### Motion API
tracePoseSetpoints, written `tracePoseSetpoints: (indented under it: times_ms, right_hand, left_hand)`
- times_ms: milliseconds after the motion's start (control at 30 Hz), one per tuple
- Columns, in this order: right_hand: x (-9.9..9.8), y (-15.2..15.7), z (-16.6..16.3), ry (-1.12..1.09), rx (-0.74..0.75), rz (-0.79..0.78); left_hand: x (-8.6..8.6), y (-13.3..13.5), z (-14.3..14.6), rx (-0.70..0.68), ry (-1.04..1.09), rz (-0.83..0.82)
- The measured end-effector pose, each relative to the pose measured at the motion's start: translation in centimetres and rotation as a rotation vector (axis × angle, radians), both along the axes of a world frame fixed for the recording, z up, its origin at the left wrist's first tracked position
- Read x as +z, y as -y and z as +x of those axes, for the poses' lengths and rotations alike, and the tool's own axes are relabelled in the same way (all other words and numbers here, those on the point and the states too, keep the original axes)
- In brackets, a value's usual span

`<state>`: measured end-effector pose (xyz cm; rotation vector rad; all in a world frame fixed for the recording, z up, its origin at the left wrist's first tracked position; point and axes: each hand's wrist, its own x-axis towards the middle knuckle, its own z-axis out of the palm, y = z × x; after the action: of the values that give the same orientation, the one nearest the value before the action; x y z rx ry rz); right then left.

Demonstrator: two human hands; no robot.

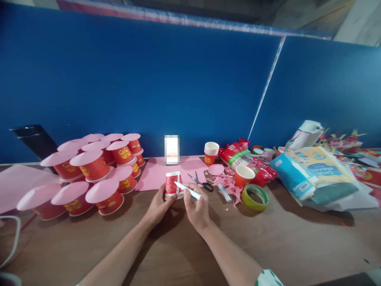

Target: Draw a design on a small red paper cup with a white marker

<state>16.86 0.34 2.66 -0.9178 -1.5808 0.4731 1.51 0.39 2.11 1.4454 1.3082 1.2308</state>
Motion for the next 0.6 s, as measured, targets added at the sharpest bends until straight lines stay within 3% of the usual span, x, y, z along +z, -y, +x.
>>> tracePoseSetpoints:
  times_ms: [600]
  right_hand:
    - [0.29,0.03,-0.14,0.016,-0.017,0.020]
  left_hand:
    - [-0.32,0.00,0.08,-0.030,-0.031,0.029]
